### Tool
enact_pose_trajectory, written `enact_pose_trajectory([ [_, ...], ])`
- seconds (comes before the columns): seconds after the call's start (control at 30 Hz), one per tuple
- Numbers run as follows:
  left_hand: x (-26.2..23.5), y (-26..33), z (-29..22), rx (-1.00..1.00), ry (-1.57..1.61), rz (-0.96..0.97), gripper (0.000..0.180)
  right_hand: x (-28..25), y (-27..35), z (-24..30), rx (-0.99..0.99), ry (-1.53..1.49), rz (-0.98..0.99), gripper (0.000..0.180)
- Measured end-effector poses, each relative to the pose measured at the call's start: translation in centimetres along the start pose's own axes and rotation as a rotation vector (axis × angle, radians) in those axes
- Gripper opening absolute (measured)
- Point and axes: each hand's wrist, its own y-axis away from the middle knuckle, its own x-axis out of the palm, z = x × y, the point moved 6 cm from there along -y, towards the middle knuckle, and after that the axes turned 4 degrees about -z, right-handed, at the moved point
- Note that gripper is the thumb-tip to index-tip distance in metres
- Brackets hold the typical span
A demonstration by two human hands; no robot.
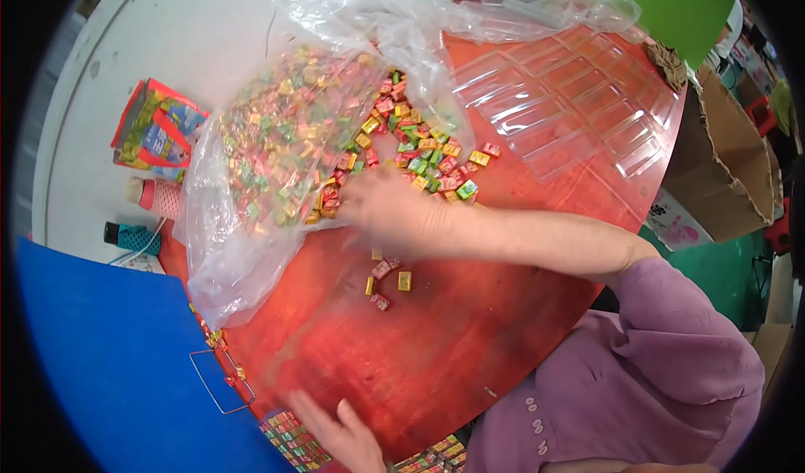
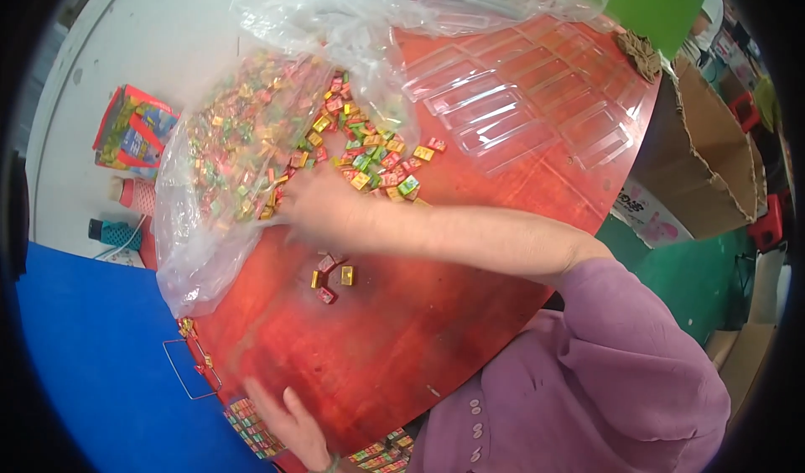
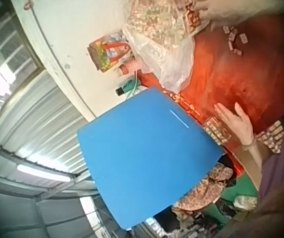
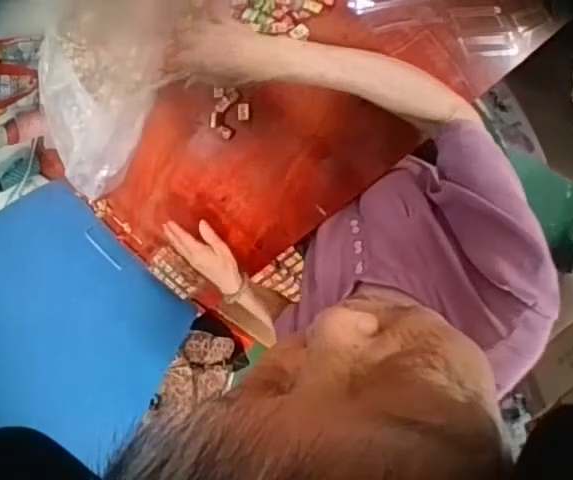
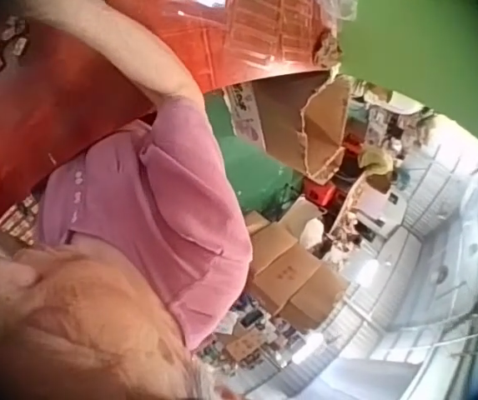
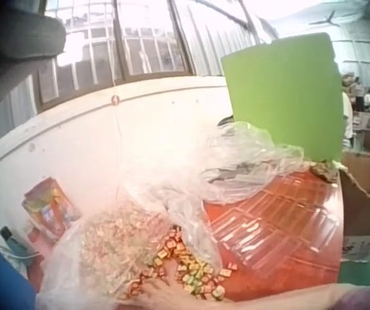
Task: Sorting and packing small colorful wrapped items into clear plastic trays at a factory workbench.
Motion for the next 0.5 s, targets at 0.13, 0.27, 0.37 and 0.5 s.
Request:
enact_pose_trajectory([
  [0.13, 3.8, -4.3, -7.2, 0.168, 0.26, 0.236, 0.067, 0.3, 2.6, -8.9, 0.346, -0.015, -0.148, 0.061],
  [0.27, 8.0, -8.0, -10.0, 0.19, 0.35, 0.256, 0.067, 0.8, 3.6, -5.6, 0.282, 0.12, 0.052, 0.066],
  [0.37, 10.3, -10.0, -11.4, 0.177, 0.517, 0.246, 0.069, 0.5, 5.9, -2.2, 0.219, 0.027, 0.205, 0.066],
  [0.5, 11.3, -10.0, -13.8, 0.258, 0.602, 0.217, 0.075, -1.1, 7.1, -1.1, 0.118, -0.205, 0.252, 0.061],
])
